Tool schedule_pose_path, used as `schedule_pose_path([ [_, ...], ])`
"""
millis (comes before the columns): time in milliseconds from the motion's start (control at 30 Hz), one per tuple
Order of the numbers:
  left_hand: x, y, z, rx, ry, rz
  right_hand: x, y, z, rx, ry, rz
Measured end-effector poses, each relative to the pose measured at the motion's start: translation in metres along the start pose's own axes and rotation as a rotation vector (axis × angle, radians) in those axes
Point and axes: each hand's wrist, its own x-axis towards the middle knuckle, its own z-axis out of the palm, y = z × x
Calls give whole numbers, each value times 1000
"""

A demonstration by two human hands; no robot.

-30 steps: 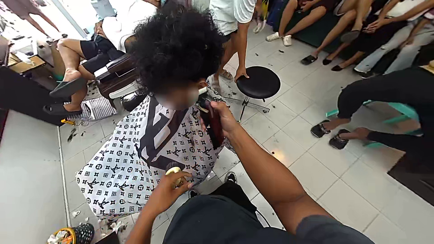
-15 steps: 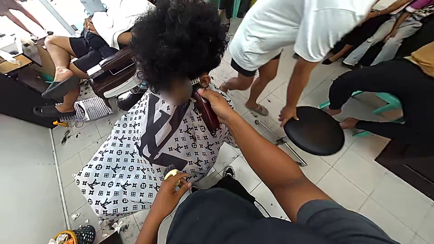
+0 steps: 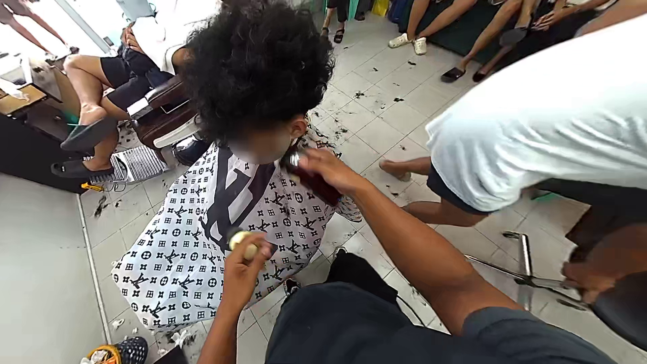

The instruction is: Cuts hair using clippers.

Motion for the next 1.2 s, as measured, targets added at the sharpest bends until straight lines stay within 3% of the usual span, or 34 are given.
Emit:
schedule_pose_path([
  [67,32,13,11,-20,87,90,-37,17,-17,37,-30,81],
  [167,68,27,50,-8,-134,39,-78,48,-47,505,-34,182],
  [233,83,34,92,113,-233,55,-90,54,-77,519,-71,294],
  [300,93,38,136,260,-205,88,-94,58,-106,429,-124,305],
  [367,104,40,176,229,-155,-11,-90,59,-139,313,-262,261],
  [467,117,47,220,-170,-128,-366,-70,42,-189,-59,-618,163],
  [567,131,53,242,-467,-132,-508,-30,10,-222,-343,-908,122],
  [667,142,55,259,-690,-42,-479,14,-17,-238,-512,-1136,54],
  [733,154,52,268,-761,125,-404,41,-28,-242,-598,-1221,-8],
  [800,166,58,266,-722,375,-265,63,-28,-248,-720,-1204,-18],
  [833,168,63,259,-696,421,-133,73,-20,-254,-745,-1151,0],
  [933,170,99,220,-562,342,260,107,14,-277,-558,-912,113],
  [1000,179,133,202,-404,370,355,130,30,-285,-345,-765,228],
  [1100,206,171,195,213,637,288,169,41,-288,-82,-706,294],
  [1200,250,199,198,1055,868,121,216,60,-293,-6,-887,229],
])
